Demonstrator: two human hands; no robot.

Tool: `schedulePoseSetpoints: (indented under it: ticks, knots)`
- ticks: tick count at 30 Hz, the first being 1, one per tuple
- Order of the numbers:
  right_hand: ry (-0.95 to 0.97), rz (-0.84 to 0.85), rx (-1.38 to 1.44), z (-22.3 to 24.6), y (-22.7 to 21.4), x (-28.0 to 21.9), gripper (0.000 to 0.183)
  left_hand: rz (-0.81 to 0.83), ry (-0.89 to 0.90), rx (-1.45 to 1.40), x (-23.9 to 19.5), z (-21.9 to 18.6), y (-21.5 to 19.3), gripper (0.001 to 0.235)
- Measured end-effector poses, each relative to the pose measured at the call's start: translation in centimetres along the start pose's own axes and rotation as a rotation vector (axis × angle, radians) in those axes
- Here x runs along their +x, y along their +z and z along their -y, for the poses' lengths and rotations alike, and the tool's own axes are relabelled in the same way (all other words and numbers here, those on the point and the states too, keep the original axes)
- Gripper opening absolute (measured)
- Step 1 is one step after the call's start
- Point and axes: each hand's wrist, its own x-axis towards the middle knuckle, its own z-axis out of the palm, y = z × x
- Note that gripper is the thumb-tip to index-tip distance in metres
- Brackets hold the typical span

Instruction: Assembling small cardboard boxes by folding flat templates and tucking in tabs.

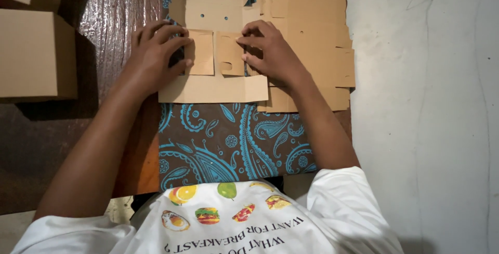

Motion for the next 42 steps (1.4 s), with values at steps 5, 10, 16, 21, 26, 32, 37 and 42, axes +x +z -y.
schedulePoseSetpoints:
  ticks: [5, 10, 16, 21, 26, 32, 37, 42]
  knots:
    - [-0.007, 0.072, 0.013, 0.4, -0.9, -0.2, 0.042, 0.114, -0.046, -0.038, 0.2, -1.6, -1.6, 0.056]
    - [0.057, 0.149, -0.008, 1.3, -1.4, -0.6, 0.066, 0.160, -0.049, -0.040, 0.0, -1.7, -1.7, 0.067]
    - [0.079, 0.081, 0.133, 3.1, -2.5, -1.4, 0.058, 0.179, -0.286, -0.310, 0.3, -5.3, -6.1, 0.062]
    - [0.326, -0.036, -0.067, 4.0, -4.6, -3.6, 0.038, 0.366, -0.647, -0.171, 0.7, -7.6, -10.2, 0.044]
    - [0.323, 0.097, 0.244, 3.8, -2.7, -4.6, 0.036, 0.314, -0.690, -0.488, 0.0, -7.3, -9.0, 0.028]
    - [0.118, -0.138, 0.405, 1.4, 2.3, -5.0, 0.013, 0.176, -0.388, -0.619, -2.1, -4.3, -3.8, 0.016]
    - [-0.220, -0.203, 0.011, 1.1, 3.6, -4.8, 0.031, -0.061, 0.114, -0.263, -2.8, -3.3, -0.2, 0.040]
    - [-0.206, -0.230, -0.383, 0.5, 4.0, -4.9, 0.018, -0.134, 0.116, 0.023, -2.5, -3.3, 1.9, 0.024]
